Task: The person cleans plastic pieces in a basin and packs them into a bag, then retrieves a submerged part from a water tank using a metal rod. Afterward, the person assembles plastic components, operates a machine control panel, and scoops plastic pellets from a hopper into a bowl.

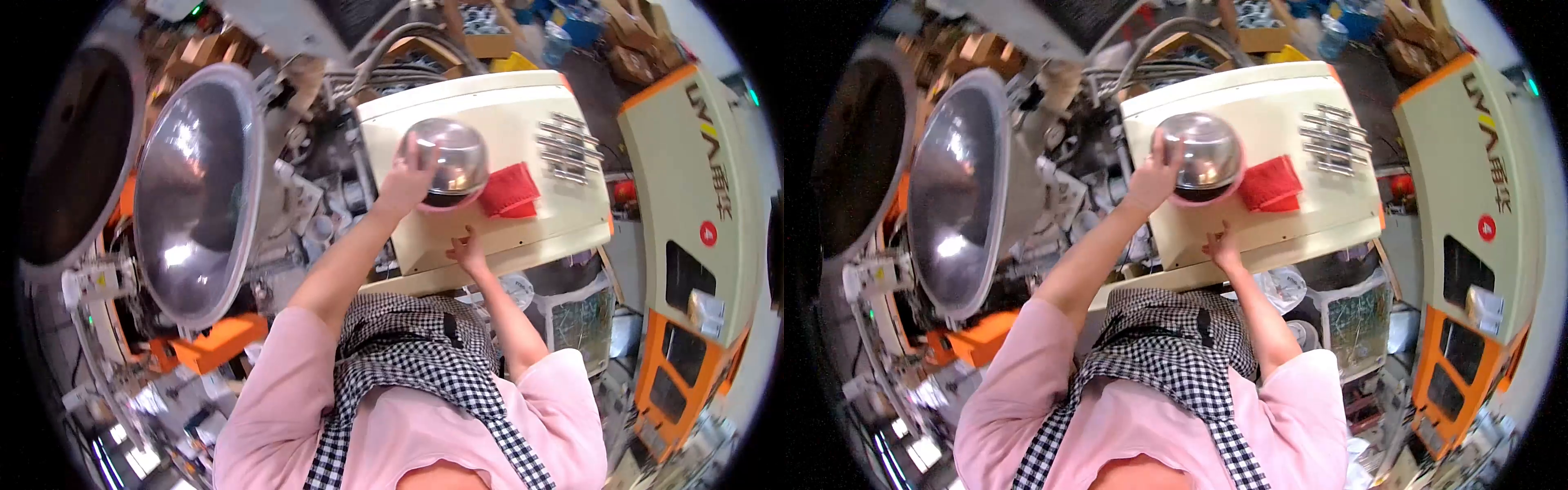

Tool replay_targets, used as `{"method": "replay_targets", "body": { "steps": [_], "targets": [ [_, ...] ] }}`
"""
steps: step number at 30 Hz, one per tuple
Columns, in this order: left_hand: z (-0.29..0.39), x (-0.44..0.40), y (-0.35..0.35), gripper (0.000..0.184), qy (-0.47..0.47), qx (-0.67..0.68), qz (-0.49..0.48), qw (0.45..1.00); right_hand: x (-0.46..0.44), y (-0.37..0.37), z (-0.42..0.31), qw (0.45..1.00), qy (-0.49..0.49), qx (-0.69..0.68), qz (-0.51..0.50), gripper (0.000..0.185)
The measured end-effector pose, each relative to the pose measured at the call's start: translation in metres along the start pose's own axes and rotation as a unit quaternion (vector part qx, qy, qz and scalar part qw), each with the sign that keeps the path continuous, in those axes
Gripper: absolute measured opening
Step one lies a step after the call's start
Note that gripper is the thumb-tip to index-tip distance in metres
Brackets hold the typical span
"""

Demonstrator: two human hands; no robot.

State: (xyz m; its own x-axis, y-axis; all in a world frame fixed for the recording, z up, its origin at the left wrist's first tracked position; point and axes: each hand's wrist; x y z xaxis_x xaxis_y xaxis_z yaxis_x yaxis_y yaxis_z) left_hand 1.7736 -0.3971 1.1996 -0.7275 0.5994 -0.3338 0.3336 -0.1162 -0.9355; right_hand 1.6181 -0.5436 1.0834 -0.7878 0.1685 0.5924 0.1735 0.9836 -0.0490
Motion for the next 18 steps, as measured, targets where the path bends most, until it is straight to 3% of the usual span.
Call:
{"method": "replay_targets", "body": {
  "steps": [3,4,5,6,7,8,9,10,12,13,14,15,16,17,18],
  "targets": [
    [-0.005,0.006,-0.018,0.064,-0.026,0.054,-0.002,0.998,0.0,0.018,0.002,0.992,-0.009,0.113,-0.063,0.046],
    [-0.007,0.015,-0.029,0.067,-0.078,0.09,-0.031,0.992,-0.003,0.027,0.004,0.985,-0.024,0.15,-0.077,0.039],
    [-0.01,0.028,-0.042,0.068,-0.184,0.156,-0.062,0.968,-0.002,0.035,-0.006,0.961,-0.091,0.236,-0.115,0.033],
    [-0.009,0.042,-0.052,0.07,-0.287,0.222,-0.09,0.927,-0.005,0.045,-0.002,0.957,-0.092,0.243,-0.128,0.033],
    [-0.012,0.066,-0.054,0.074,-0.32,0.218,0.001,0.922,-0.008,0.057,0.003,0.943,-0.148,0.253,-0.158,0.03],
    [-0.015,0.103,-0.052,0.078,-0.378,0.311,0.058,0.87,-0.012,0.07,0.006,0.925,-0.204,0.261,-0.185,0.027],
    [-0.019,0.138,-0.049,0.081,-0.424,0.397,0.13,0.803,-0.011,0.086,-0.002,0.939,-0.098,0.261,-0.201,0.025],
    [-0.019,0.181,-0.048,0.084,-0.476,0.563,0.165,0.655,-0.023,0.098,0.011,0.919,-0.139,0.307,-0.206,0.025],
    [-0.02,0.274,-0.055,0.081,-0.621,0.555,0.106,0.543,-0.037,0.132,0.017,0.884,-0.194,0.371,-0.21,0.025],
    [-0.026,0.298,-0.072,0.078,-0.703,0.558,0.048,0.439,-0.049,0.156,0.028,0.86,-0.201,0.414,-0.219,0.023],
    [-0.026,0.31,-0.081,0.076,-0.776,0.528,0.074,0.336,-0.046,0.177,0.012,0.84,-0.217,0.429,-0.251,0.023],
    [-0.024,0.341,-0.075,0.059,-0.778,0.536,0.089,0.315,-0.073,0.201,0.057,0.817,-0.273,0.428,-0.274,0.034],
    [-0.026,0.367,-0.065,0.044,-0.78,0.543,0.105,0.293,-0.078,0.227,0.056,0.798,-0.299,0.426,-0.303,0.042],
    [-0.031,0.376,-0.056,0.045,-0.802,0.542,0.137,0.212,-0.08,0.258,0.048,0.753,-0.217,0.532,-0.322,0.049],
    [-0.038,0.383,-0.047,0.046,-0.818,0.535,0.17,0.128,-0.087,0.284,0.06,0.754,-0.223,0.516,-0.34,0.051]
  ]
}}
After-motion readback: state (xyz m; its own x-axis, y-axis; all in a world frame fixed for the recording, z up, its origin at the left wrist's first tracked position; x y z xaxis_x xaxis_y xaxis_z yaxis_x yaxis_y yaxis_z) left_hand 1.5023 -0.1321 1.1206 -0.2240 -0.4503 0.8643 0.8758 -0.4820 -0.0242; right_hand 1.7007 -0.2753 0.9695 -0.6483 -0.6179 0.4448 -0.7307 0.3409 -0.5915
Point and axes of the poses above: each hand's wrist, its own x-axis away from the middle knuckle, its own y-axis out of the palm, z = x × y, and after that the axes turned 1 degree about -x, right-handed
